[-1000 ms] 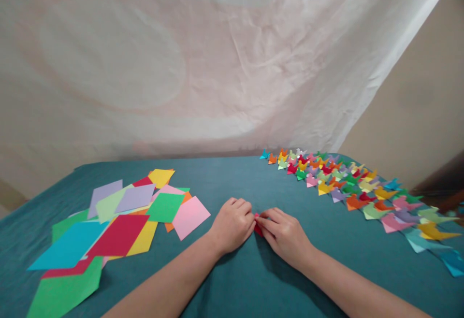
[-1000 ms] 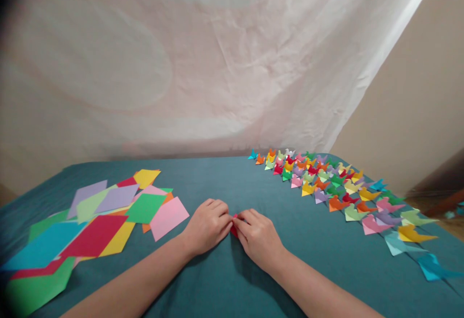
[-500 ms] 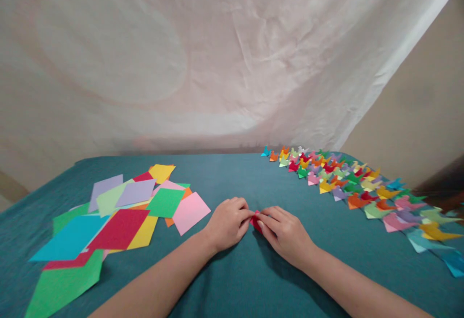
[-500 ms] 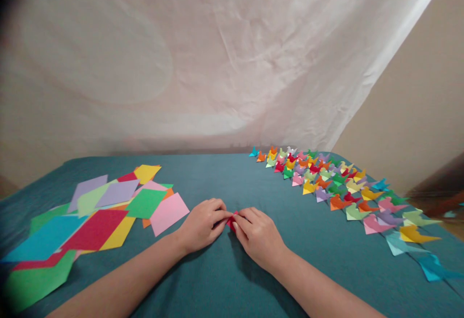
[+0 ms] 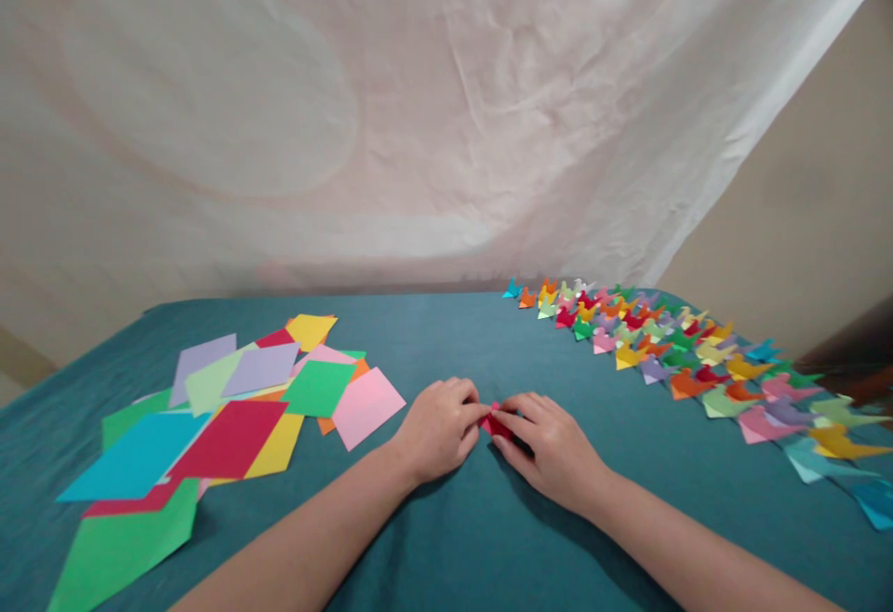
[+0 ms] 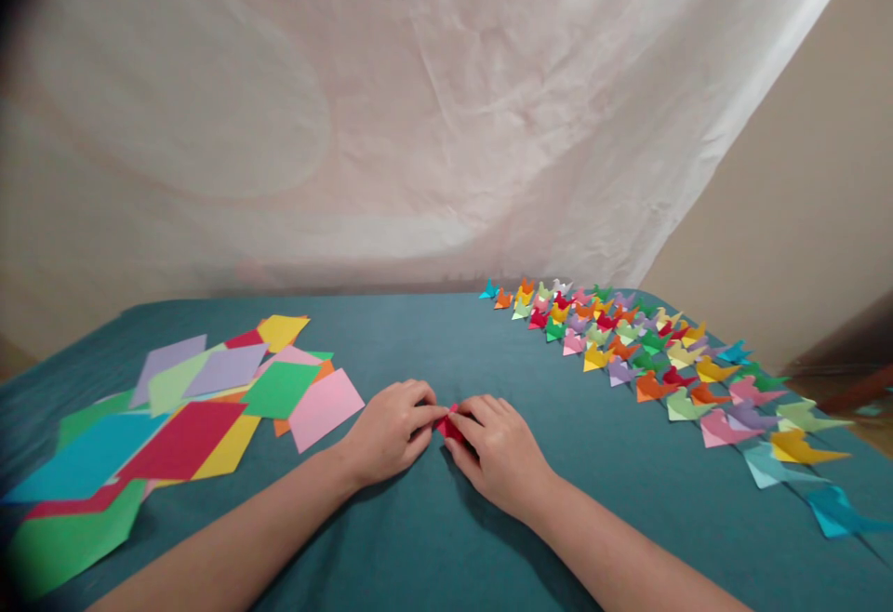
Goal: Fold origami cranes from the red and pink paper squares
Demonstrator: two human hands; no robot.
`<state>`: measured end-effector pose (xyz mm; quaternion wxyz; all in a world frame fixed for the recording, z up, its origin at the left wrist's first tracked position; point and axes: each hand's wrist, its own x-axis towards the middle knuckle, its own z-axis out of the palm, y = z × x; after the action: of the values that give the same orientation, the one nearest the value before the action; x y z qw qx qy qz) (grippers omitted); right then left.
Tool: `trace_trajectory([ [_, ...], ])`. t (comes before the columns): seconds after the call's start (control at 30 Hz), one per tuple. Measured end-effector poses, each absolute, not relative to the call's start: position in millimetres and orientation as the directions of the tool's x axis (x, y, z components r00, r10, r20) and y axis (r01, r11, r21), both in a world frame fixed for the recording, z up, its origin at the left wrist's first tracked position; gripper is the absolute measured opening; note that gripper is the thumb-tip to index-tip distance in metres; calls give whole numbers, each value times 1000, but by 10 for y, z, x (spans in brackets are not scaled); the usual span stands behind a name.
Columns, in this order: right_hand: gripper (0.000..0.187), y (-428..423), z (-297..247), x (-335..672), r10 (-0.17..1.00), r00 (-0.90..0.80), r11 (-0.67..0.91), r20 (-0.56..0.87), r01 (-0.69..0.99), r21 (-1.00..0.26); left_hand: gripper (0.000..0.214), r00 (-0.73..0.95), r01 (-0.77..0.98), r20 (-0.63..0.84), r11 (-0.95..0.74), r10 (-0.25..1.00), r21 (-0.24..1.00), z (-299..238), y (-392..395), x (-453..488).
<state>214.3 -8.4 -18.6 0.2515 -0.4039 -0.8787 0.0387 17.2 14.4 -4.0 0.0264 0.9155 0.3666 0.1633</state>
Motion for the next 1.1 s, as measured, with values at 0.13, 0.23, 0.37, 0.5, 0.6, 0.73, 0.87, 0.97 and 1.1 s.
trace_trajectory([
  [0.13,25,-91,-120,2187,718,-574,691,394,655,-305,23,702,660,251,-741,666,123,-3,142,171],
  [0.23,26,-67,-102,2233,698,-588,714,408,619,-328,24,719,656,224,-749,657,92,16,143,172],
  [0.37,32,-5,-156,2274,689,-586,722,427,603,-339,24,734,652,211,-757,645,48,22,140,181],
  [0.5,36,37,-216,2288,681,-598,731,422,587,-348,21,762,634,205,-772,615,-40,24,127,203],
  [0.6,36,45,-229,2287,677,-599,735,428,581,-349,20,798,594,203,-798,567,-106,28,113,221],
  [0.73,37,55,-239,2284,668,-601,742,438,579,-338,20,838,535,214,-834,502,-136,29,93,236],
  [0.87,35,72,-254,2287,659,-603,750,449,576,-326,19,855,501,220,-858,469,-118,28,78,247],
  [0.97,36,81,-257,2285,667,-601,743,441,577,-339,19,861,492,207,-864,465,-105,43,69,252],
  [1.1,40,89,-254,2284,670,-603,742,434,575,-346,19,868,483,189,-870,460,-103,91,40,267],
])
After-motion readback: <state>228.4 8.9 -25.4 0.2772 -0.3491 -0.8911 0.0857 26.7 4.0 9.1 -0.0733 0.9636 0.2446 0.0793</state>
